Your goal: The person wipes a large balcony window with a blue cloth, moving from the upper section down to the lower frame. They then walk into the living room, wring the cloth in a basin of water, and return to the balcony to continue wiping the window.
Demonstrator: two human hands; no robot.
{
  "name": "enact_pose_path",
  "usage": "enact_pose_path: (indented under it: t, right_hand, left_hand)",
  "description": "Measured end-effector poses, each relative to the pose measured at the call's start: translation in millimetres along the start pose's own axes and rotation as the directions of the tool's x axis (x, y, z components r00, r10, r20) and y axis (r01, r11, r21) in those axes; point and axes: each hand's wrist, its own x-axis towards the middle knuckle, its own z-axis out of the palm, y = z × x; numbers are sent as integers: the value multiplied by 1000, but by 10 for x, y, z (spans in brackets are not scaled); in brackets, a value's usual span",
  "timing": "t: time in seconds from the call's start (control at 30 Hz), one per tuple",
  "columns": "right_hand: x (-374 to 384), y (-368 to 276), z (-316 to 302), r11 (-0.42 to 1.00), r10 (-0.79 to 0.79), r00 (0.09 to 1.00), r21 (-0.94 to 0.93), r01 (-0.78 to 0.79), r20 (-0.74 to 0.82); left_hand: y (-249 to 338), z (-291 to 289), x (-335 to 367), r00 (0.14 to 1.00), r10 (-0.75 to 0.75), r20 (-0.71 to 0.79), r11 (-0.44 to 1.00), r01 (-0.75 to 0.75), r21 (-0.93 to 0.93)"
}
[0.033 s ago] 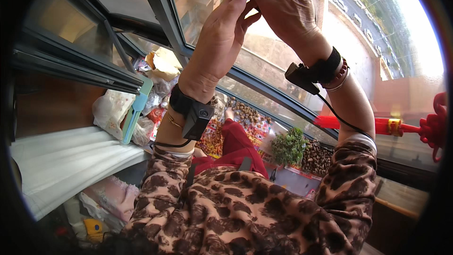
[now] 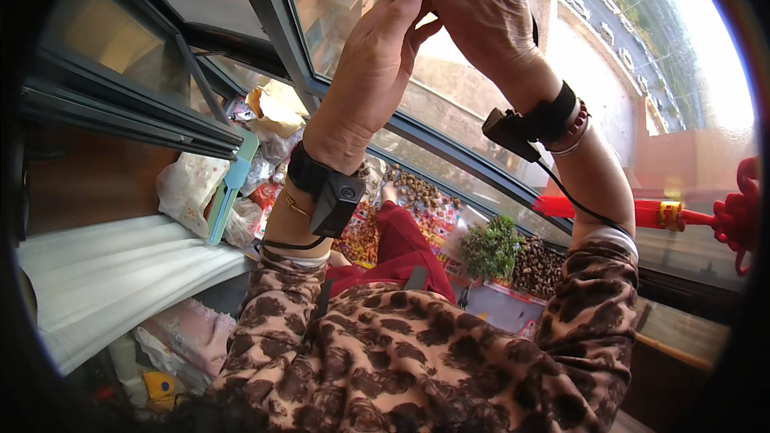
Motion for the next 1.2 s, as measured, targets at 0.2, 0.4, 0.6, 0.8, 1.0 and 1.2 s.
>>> enact_pose_path:
  t: [0.2,0.4,0.6,0.8,1.0,1.2]
  right_hand:
    - [-376,-620,896,994,-85,996,-74,83,-21]
    - [-618,-1463,1727,924,-361,901,-34,380,240]
    - [-700,-2313,2661,938,-265,964,234,254,16]
    - [-1230,-2574,2660,917,-101,965,399,-3,241]
    - [-2151,-2272,2324,885,-20,929,440,-156,369]
    - [-3506,-1624,1624,864,15,811,401,-304,584]
  left_hand:
    - [-581,-340,-435,925,-186,-331,981,156,-114]
    - [-1298,-1390,-809,770,-384,-509,885,150,-441]
    - [-1457,-2216,-1153,639,-376,-671,908,111,-403]
    - [-1556,-2371,-1529,558,-525,-643,849,399,-347]
    - [-1569,-2244,-1693,537,-557,-633,814,505,-289]
    - [-1738,-1855,-1799,562,-615,-553,768,586,-258]
